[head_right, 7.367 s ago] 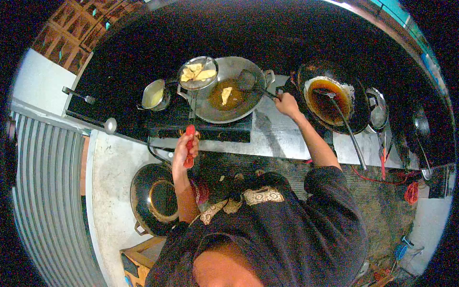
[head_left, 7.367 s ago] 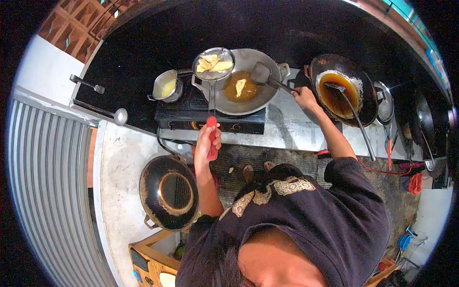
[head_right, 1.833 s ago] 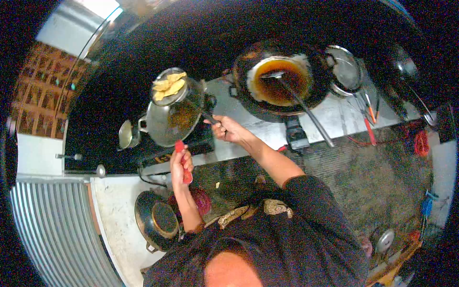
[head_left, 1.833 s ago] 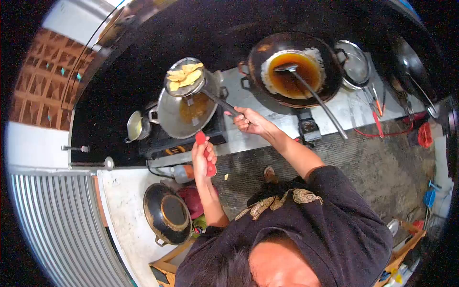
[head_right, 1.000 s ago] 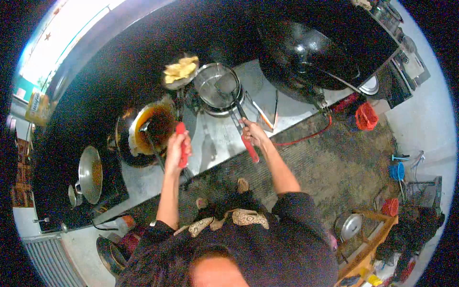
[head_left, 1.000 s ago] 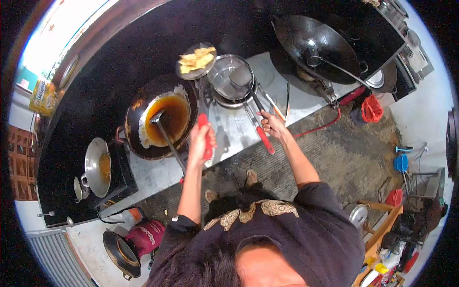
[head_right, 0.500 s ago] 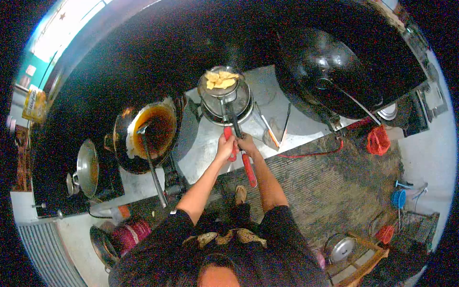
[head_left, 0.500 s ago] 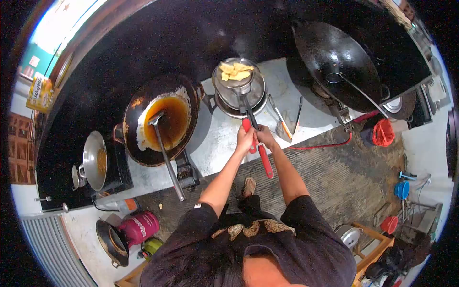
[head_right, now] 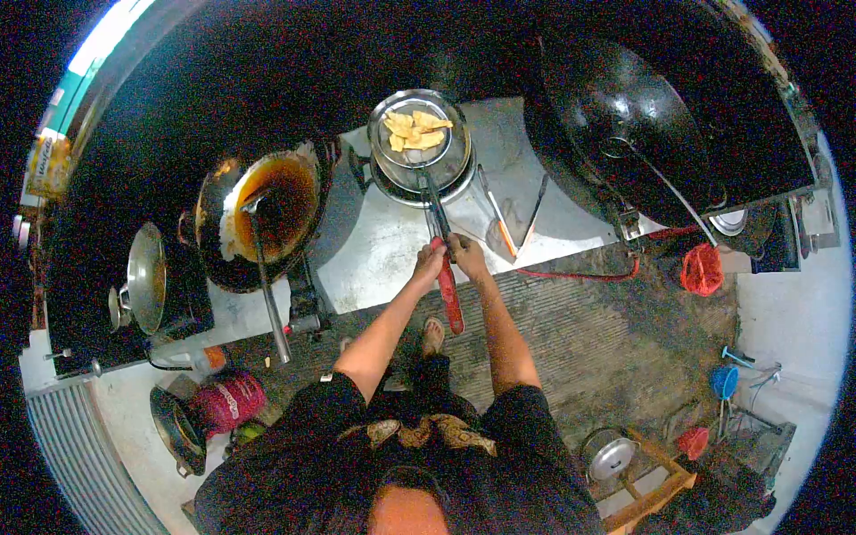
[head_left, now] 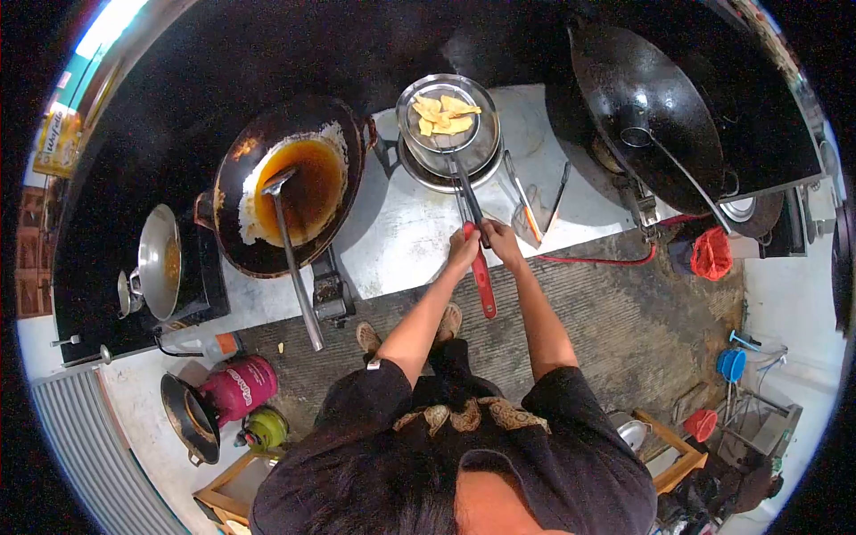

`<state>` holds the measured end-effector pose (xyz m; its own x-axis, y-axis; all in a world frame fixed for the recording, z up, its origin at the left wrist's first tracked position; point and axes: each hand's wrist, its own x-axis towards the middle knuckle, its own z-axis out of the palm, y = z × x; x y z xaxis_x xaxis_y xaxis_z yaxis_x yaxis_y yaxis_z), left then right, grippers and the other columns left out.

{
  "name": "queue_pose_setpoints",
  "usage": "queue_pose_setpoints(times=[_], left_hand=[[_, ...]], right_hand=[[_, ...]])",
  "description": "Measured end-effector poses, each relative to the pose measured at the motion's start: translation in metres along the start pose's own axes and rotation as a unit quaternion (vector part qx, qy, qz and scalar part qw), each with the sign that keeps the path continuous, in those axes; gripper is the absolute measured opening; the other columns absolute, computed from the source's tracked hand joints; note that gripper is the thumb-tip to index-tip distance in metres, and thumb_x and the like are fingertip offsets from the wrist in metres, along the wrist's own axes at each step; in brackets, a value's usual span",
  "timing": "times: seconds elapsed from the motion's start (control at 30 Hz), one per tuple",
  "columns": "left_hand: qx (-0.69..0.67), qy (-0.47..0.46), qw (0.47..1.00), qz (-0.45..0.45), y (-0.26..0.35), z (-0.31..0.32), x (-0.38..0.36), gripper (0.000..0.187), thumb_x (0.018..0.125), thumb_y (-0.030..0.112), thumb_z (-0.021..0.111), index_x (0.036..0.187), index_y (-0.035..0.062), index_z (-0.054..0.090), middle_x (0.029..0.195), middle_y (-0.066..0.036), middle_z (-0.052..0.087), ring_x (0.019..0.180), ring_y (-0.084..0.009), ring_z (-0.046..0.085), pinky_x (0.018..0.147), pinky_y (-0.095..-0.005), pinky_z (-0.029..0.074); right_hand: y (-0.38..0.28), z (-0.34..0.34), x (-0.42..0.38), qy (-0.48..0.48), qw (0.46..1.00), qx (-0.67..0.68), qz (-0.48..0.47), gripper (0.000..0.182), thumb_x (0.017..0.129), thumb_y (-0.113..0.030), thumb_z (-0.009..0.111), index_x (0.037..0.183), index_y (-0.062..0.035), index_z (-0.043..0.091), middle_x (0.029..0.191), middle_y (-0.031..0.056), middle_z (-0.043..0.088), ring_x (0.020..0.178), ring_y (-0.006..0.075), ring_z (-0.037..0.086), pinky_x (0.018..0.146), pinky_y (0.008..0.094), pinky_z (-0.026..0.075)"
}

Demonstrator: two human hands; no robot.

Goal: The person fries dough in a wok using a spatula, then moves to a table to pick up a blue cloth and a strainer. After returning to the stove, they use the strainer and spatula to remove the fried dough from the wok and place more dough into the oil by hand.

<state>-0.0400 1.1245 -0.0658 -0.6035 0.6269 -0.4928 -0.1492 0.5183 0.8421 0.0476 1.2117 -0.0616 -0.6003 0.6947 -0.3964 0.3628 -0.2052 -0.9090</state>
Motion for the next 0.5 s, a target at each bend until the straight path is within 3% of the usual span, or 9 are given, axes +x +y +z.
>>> queue_pose_setpoints(times=[0.17,0.2,0.23,0.27,0.3,0.4,0.43,0.47,0.5], left_hand=[[-0.010,0.013,1.000,0.014,-0.028,0.006,0.010,0.057,0.084,0.046,0.041,0.103,-0.0058,0.055,0.099,-0.026,0.059,0.096,-0.0390,0.055,0.083,-0.0436,0.043],[0.052,0.012,0.998,0.017,-0.036,0.004,0.020,0.053,0.087,0.041,0.040,0.110,-0.0048,0.053,0.109,-0.026,0.055,0.105,-0.0386,0.051,0.090,-0.0449,0.039],[0.303,0.053,0.943,0.130,-0.040,0.001,0.013,0.048,0.088,0.034,0.040,0.115,-0.0039,0.051,0.120,-0.026,0.048,0.112,-0.0387,0.045,0.094,-0.0467,0.036],[0.138,0.072,0.987,0.046,-0.044,-0.002,0.017,0.047,0.089,0.032,0.040,0.120,-0.0034,0.047,0.127,-0.025,0.043,0.117,-0.0385,0.040,0.099,-0.0462,0.032],[0.056,0.169,0.982,0.056,-0.035,0.000,-0.004,0.049,0.090,0.031,0.040,0.126,-0.0027,0.042,0.130,-0.026,0.040,0.122,-0.0383,0.035,0.104,-0.0443,0.026],[-0.046,0.257,0.940,0.218,0.026,-0.033,-0.073,0.045,0.084,0.020,0.051,0.124,0.0011,0.042,0.124,-0.021,0.044,0.119,-0.0360,0.038,0.100,-0.0400,0.032],[-0.005,0.189,0.944,0.272,0.063,-0.059,-0.118,0.040,0.087,0.017,0.043,0.123,-0.0010,0.043,0.122,-0.022,0.044,0.118,-0.0365,0.037,0.103,-0.0415,0.025],[0.032,-0.010,0.968,0.249,0.096,-0.098,-0.168,0.039,0.079,0.012,0.051,0.117,0.0040,0.046,0.120,-0.018,0.047,0.115,-0.0347,0.041,0.098,-0.0401,0.034],[0.022,0.062,0.936,0.345,0.058,-0.087,-0.175,0.045,0.084,0.022,0.047,0.125,0.0042,0.041,0.130,-0.018,0.039,0.121,-0.0344,0.036,0.103,-0.0417,0.026]], right_hand=[[0.013,-0.010,-0.018,0.234,0.946,-0.186,-0.124,0.041,0.093,-0.032,0.043,0.097,0.0026,0.064,0.085,0.0189,0.066,0.084,0.0293,0.062,0.074,0.0393,0.046],[0.016,-0.014,-0.022,0.277,0.940,-0.119,-0.163,0.040,0.093,-0.030,0.042,0.095,0.0024,0.065,0.079,0.0172,0.065,0.076,0.0271,0.061,0.072,0.0398,0.045],[-0.010,-0.013,-0.042,0.288,0.938,-0.109,-0.162,0.037,0.093,-0.026,0.043,0.106,0.0027,0.061,0.073,0.0127,0.064,0.067,0.0230,0.058,0.066,0.0378,0.046],[0.009,-0.017,-0.034,0.304,0.943,-0.055,-0.127,0.037,0.094,-0.018,0.042,0.124,0.0021,0.048,0.083,0.0111,0.063,0.062,0.0170,0.054,0.059,0.0325,0.046],[-0.028,-0.002,-0.058,0.336,0.919,-0.093,-0.186,0.031,0.093,-0.015,0.040,0.117,0.0031,0.049,0.070,0.0077,0.061,0.063,0.0124,0.055,0.064,0.0282,0.045],[-0.072,0.045,-0.106,0.118,0.954,0.235,-0.142,0.034,0.093,-0.015,0.043,0.124,-0.0019,0.039,0.098,0.0119,0.059,0.083,0.0186,0.059,0.085,0.0328,0.048],[-0.064,0.052,-0.104,0.015,0.960,0.275,-0.047,0.050,0.093,-0.024,0.040,0.136,-0.0040,0.026,0.123,0.0154,0.047,0.104,0.0252,0.053,0.091,0.0393,0.044],[-0.047,0.065,-0.117,-0.091,0.931,0.352,-0.020,0.050,0.092,-0.037,0.042,0.130,-0.0038,0.037,0.128,0.0106,0.046,0.115,0.0229,0.046,0.098,0.0432,0.037],[-0.048,0.084,-0.136,-0.160,0.903,0.397,0.014,0.052,0.092,-0.039,0.040,0.131,-0.0040,0.036,0.129,0.0115,0.045,0.116,0.0239,0.045,0.099,0.0428,0.036]])
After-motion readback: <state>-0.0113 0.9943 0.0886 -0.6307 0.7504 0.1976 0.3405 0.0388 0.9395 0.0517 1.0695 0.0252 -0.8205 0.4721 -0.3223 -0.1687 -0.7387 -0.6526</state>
